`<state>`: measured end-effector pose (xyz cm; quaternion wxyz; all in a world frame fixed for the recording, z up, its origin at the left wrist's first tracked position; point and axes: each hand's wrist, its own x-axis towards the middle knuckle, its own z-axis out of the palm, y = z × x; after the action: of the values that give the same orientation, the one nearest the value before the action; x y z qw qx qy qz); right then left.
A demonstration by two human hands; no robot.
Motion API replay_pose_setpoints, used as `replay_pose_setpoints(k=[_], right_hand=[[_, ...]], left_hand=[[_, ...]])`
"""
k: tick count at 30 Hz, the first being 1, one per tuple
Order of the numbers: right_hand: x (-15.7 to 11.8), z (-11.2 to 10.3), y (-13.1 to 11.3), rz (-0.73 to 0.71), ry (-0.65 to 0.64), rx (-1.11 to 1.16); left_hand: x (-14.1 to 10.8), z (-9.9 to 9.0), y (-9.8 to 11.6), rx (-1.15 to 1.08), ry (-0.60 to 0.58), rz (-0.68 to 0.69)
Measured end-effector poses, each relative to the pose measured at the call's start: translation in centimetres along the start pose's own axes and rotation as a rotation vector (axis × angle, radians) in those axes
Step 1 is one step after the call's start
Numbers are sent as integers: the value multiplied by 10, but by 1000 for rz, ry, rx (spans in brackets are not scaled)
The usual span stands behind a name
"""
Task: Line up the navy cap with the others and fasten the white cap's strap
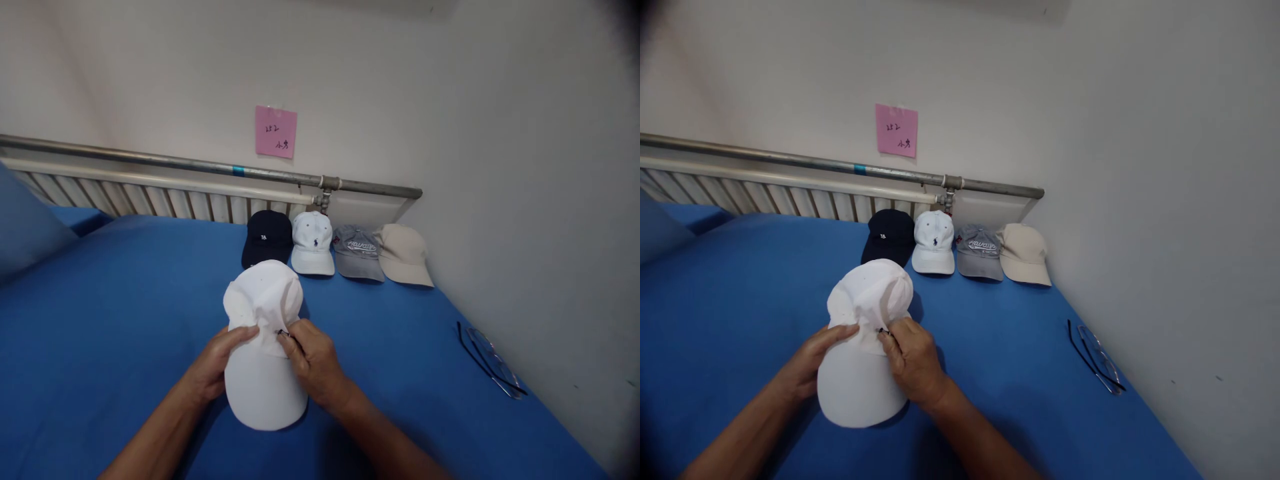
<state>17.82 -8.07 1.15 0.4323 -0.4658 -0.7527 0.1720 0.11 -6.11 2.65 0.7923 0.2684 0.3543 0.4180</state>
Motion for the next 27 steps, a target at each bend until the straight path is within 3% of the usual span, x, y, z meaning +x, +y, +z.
replay_pose_setpoints(k=[10,14,17,21,24,27], right_hand=[[-3,-3,14,186,137,213],[1,1,22,357,165,269],[4,4,24,580,166,448],[3,7,17,851,39,913],[0,11,8,918,-78,1184],[-2,14,1,951,-124,1315]], left_hand=[[2,-9,2,-129,8,-96],[-2,-9,11,-244,124,-129],[-7,-10,18,-302,213,-79],[-11,-11,25,-349,283,4],[-15,-10,29,-387,296,14],[-17,-8,33,-412,318,-11]])
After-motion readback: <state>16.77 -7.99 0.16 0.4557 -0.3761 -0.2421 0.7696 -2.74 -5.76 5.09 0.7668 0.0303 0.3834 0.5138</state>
